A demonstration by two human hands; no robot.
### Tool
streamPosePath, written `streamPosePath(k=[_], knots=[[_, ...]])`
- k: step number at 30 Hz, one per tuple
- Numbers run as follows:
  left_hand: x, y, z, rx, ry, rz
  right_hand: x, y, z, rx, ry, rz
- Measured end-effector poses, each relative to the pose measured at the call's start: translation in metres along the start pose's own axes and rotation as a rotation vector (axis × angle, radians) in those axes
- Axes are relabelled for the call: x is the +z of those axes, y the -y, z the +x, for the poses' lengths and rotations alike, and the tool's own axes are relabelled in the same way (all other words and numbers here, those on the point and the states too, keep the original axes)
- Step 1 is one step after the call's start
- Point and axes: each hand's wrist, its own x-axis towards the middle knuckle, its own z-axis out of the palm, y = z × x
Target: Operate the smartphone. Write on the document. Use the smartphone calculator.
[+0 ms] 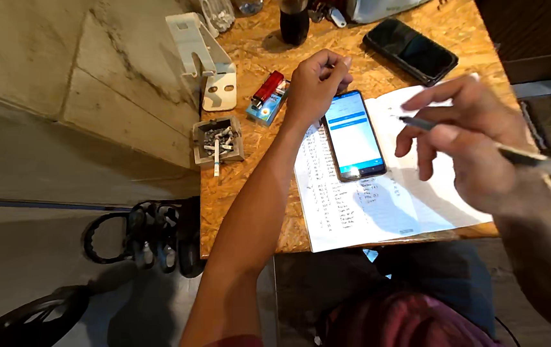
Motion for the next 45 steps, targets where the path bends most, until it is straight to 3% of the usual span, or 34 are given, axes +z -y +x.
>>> streamPosePath(k=[6, 10, 29, 33, 38, 42, 45], knots=[[-0.001, -0.001, 0.000, -0.002, 0.001, 0.008, 0.069, -0.008, -0.020, 0.082, 0.041, 0.281], [-0.001, -0.002, 0.000, -0.012, -0.002, 0.019, 0.098, -0.014, -0.024, 0.120, 0.065, 0.245], [-0.002, -0.003, 0.000, -0.021, 0.002, 0.035, 0.107, -0.018, -0.022, 0.139, 0.014, 0.164], [-0.002, -0.002, 0.000, -0.021, 0.005, 0.032, 0.076, -0.004, -0.022, -0.033, -0.082, 0.261], [-0.001, -0.001, 0.000, -0.013, 0.011, 0.046, -0.007, -0.011, 0.006, -0.346, -0.252, 0.082], [-0.002, -0.002, 0.001, -0.019, 0.009, 0.041, -0.041, -0.028, 0.032, -0.476, -0.177, -0.098], [-0.002, -0.002, 0.001, -0.022, 0.011, 0.037, -0.047, -0.036, 0.044, -0.458, -0.055, -0.276]])
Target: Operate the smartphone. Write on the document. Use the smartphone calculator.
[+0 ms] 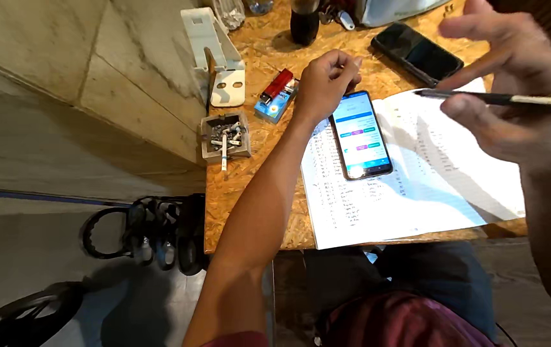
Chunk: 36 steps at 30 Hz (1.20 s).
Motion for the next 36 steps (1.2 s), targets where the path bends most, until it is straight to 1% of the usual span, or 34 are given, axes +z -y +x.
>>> streamPosePath(k=[1, 3, 6, 7, 9, 11, 13, 19, 26, 30, 36], knots=[[0.000, 0.000, 0.000, -0.001, -0.002, 0.001, 0.003, -0.003, 0.002, 0.012, 0.025, -0.035], [0.000, 0.000, -0.001, 0.002, -0.005, -0.008, 0.012, -0.011, 0.002, 0.015, 0.006, -0.034], [0.001, 0.001, 0.000, 0.014, -0.013, -0.033, 0.025, -0.019, -0.003, 0.067, -0.051, 0.082], [0.001, 0.001, 0.000, 0.015, -0.016, -0.031, 0.029, -0.022, -0.005, 0.092, -0.031, 0.149], [0.001, 0.001, 0.000, 0.013, -0.020, -0.015, 0.035, -0.020, -0.011, 0.211, 0.031, 0.327], [0.002, 0.000, 0.000, 0.003, -0.022, -0.016, 0.036, -0.016, -0.016, 0.309, 0.091, 0.379], [0.002, 0.000, -0.001, 0.001, -0.023, -0.017, 0.037, -0.012, -0.020, 0.350, 0.124, 0.428], [0.003, -0.001, -0.002, 0.001, -0.024, -0.016, 0.044, -0.013, -0.024, 0.317, 0.244, 0.442], [0.003, -0.002, -0.002, 0.002, -0.028, -0.018, 0.045, -0.012, -0.022, 0.357, 0.171, 0.262], [0.003, -0.003, -0.003, 0.000, -0.024, -0.017, 0.044, -0.013, -0.021, 0.322, 0.150, 0.318], [0.003, -0.002, -0.003, 0.005, -0.031, -0.015, 0.043, -0.011, -0.022, 0.308, 0.180, 0.338]])
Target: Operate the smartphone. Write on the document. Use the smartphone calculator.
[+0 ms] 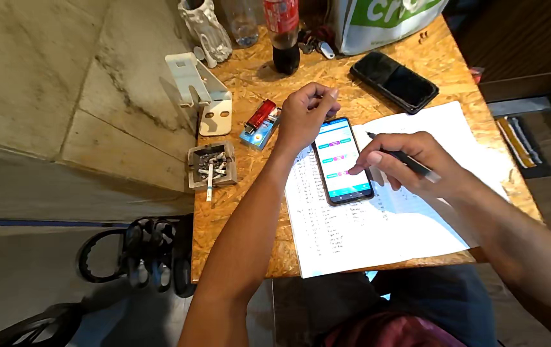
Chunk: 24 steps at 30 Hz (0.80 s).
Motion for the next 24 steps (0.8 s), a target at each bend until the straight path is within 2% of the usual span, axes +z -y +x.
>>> streamPosePath(k=[7, 13, 24], knots=[[-0.001, 0.000, 0.001, -0.005, 0.003, 0.010, 0.000, -0.002, 0.001, 0.019, -0.008, -0.046], [0.000, -0.001, 0.000, -0.003, 0.001, -0.003, 0.001, -0.001, 0.002, 0.035, -0.085, -0.084], [0.001, -0.002, 0.001, -0.012, 0.002, -0.004, -0.013, -0.001, 0.003, -0.069, -0.389, -0.035]])
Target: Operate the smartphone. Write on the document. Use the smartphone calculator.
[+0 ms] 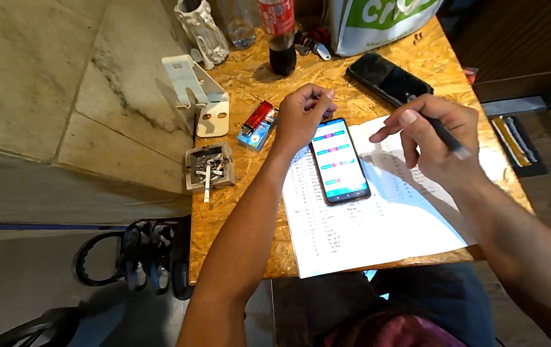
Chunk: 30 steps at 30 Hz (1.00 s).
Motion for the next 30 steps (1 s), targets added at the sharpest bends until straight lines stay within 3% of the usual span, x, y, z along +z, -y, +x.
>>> streamPosePath(k=[6, 14, 18, 22, 30], knots=[[0.001, -0.003, -0.002, 0.059, 0.015, 0.078, -0.008, -0.013, 0.004, -0.074, -0.210, -0.012], [0.002, -0.031, -0.011, 0.403, -0.035, 0.355, -0.035, -0.026, 0.012, -0.107, -0.494, 0.038], [-0.002, -0.049, -0.014, 0.490, -0.086, 0.553, -0.047, -0.028, 0.013, -0.071, -0.473, -0.010], [-0.001, -0.074, -0.024, 0.431, -0.057, 0.680, -0.040, -0.029, 0.013, -0.079, -0.430, 0.019], [0.003, -0.091, -0.032, 0.446, -0.001, 0.728, -0.017, -0.029, 0.008, -0.151, -0.254, -0.004]])
